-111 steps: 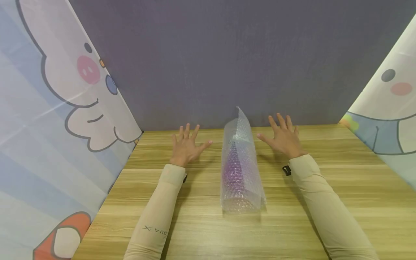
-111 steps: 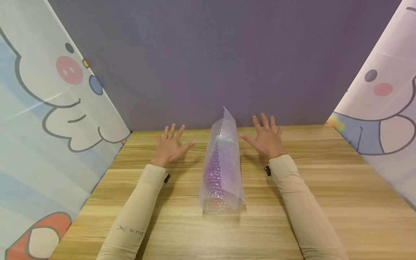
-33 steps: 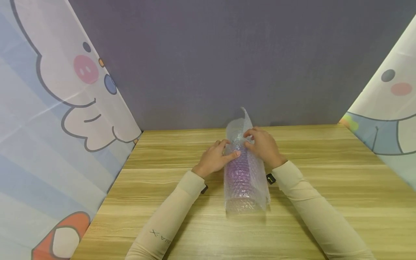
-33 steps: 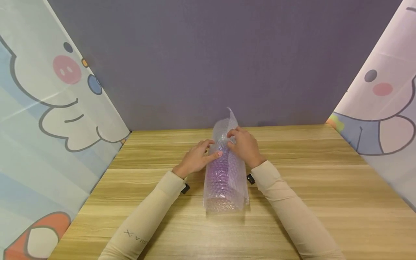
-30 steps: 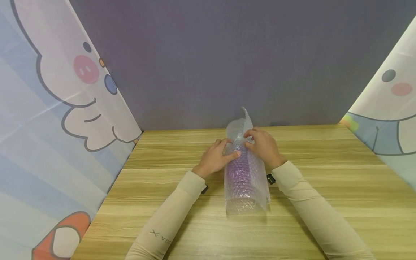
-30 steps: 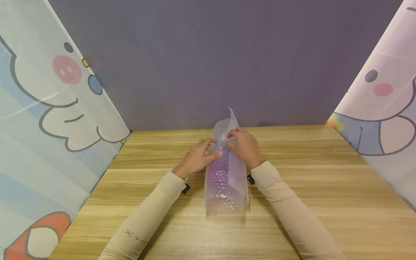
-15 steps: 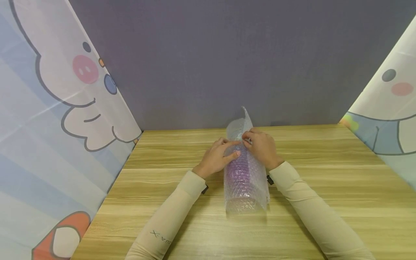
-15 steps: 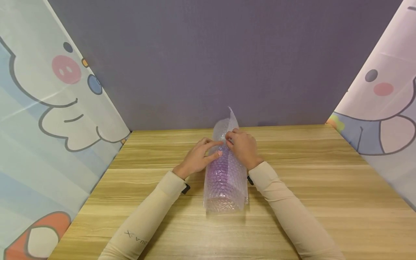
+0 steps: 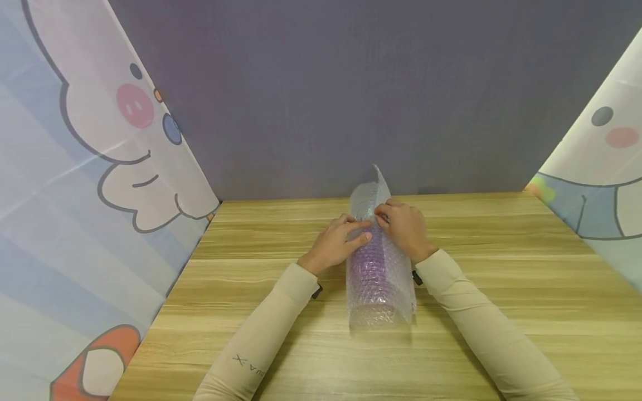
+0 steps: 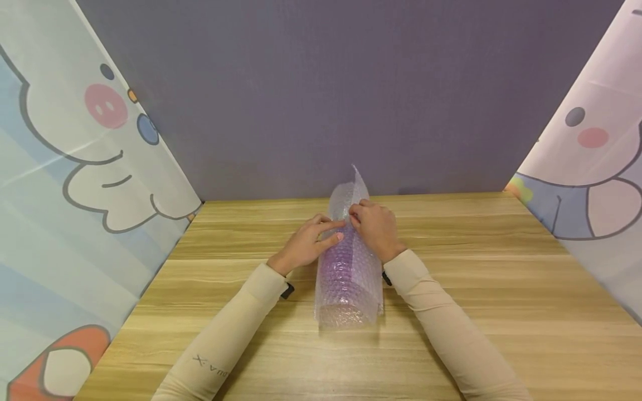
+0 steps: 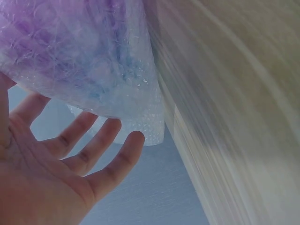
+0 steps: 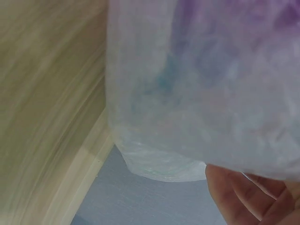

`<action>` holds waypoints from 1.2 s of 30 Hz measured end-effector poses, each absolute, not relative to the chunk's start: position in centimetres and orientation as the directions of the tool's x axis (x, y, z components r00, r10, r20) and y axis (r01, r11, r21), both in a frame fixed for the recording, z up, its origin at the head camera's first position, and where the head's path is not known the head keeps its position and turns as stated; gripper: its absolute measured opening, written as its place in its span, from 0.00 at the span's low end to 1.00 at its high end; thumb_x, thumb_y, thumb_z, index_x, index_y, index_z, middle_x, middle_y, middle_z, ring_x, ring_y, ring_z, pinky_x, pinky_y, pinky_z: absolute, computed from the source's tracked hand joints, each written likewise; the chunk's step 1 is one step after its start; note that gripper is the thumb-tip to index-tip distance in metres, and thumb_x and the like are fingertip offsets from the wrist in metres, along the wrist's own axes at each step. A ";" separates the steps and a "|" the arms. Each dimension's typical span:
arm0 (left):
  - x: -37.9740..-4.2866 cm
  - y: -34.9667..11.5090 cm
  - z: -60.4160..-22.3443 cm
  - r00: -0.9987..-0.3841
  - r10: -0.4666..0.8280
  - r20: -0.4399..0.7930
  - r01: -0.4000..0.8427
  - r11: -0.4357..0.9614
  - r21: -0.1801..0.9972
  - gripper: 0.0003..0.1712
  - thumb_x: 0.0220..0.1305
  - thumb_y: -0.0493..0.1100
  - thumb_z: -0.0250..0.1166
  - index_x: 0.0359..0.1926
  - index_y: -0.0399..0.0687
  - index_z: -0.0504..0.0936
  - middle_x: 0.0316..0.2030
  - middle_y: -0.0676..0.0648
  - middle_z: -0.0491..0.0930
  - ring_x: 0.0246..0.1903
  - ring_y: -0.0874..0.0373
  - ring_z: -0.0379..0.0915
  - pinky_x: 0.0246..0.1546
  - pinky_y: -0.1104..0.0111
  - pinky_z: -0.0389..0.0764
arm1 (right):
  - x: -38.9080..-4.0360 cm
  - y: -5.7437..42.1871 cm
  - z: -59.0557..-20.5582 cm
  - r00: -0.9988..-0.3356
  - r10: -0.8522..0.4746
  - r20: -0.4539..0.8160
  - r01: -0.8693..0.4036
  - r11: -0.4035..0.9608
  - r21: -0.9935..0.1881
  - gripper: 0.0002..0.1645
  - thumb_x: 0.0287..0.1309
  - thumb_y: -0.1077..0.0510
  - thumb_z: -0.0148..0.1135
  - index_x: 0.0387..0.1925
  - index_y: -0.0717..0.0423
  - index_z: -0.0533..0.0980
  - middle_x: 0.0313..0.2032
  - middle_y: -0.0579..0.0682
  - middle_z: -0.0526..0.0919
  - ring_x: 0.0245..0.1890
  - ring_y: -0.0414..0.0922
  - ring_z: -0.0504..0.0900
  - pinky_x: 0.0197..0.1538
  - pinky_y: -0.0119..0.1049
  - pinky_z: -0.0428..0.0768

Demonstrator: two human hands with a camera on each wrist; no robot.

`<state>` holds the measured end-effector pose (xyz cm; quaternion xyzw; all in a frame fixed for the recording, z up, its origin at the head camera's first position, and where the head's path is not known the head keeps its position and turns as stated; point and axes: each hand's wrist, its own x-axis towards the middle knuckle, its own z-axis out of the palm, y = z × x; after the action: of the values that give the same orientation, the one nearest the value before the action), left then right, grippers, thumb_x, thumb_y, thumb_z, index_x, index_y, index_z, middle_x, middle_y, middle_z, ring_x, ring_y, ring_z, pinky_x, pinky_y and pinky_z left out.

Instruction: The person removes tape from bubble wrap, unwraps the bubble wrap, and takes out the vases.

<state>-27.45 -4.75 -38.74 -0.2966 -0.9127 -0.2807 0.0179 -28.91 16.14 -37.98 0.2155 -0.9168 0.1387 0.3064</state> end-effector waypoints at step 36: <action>-27.5 -4.5 -38.8 -0.832 0.528 0.168 0.528 0.663 0.530 0.31 0.76 0.69 0.47 0.73 0.71 0.71 0.72 0.45 0.72 0.72 0.47 0.66 0.71 0.47 0.70 | -28.8 16.2 -38.2 -0.735 -0.281 0.617 -0.454 0.880 -0.140 0.06 0.66 0.61 0.63 0.32 0.59 0.78 0.28 0.57 0.83 0.21 0.53 0.80 0.24 0.50 0.79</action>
<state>-27.45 -4.53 -38.79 -0.2895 -0.9120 -0.2907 -0.0004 -28.83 16.15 -38.24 0.1997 -0.9204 0.1419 0.3045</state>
